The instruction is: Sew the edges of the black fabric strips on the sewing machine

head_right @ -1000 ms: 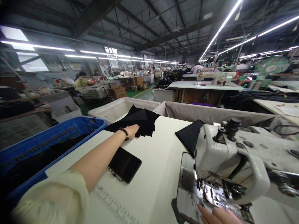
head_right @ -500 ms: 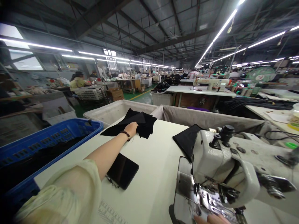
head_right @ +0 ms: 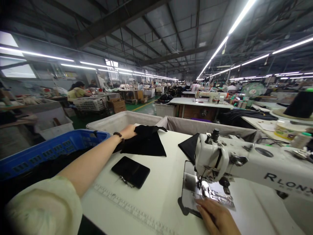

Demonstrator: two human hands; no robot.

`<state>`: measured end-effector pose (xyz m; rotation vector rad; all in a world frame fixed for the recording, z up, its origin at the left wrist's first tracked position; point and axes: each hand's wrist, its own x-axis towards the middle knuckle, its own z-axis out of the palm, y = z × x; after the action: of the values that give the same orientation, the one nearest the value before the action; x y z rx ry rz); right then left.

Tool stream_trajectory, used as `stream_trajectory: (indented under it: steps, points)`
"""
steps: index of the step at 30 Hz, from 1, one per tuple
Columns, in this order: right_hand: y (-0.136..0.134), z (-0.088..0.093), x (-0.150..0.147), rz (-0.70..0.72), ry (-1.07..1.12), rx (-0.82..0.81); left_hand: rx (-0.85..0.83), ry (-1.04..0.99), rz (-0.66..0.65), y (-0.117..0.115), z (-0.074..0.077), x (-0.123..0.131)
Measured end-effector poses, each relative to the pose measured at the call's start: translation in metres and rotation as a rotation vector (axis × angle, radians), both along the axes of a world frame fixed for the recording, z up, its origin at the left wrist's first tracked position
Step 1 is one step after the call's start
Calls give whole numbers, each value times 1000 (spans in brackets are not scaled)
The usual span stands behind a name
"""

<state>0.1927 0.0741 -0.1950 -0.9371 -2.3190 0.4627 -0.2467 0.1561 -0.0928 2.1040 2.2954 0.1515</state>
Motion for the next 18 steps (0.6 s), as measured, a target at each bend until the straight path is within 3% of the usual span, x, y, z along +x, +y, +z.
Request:
stream_trajectory:
  steps: [3, 8, 13, 18]
  points:
    - [-11, 8, -24, -9, 61, -300, 20, 14, 13, -8, -7, 14]
    - [-11, 20, -67, 7, 303, -812, -33, 45, -35, -15, -41, 45]
    - [23, 29, -106, -162, 711, -1070, -122, 100, -100, -16, -56, 57]
    - [63, 32, -146, -138, 783, -1181, -118, 136, -109, -14, -56, 55]
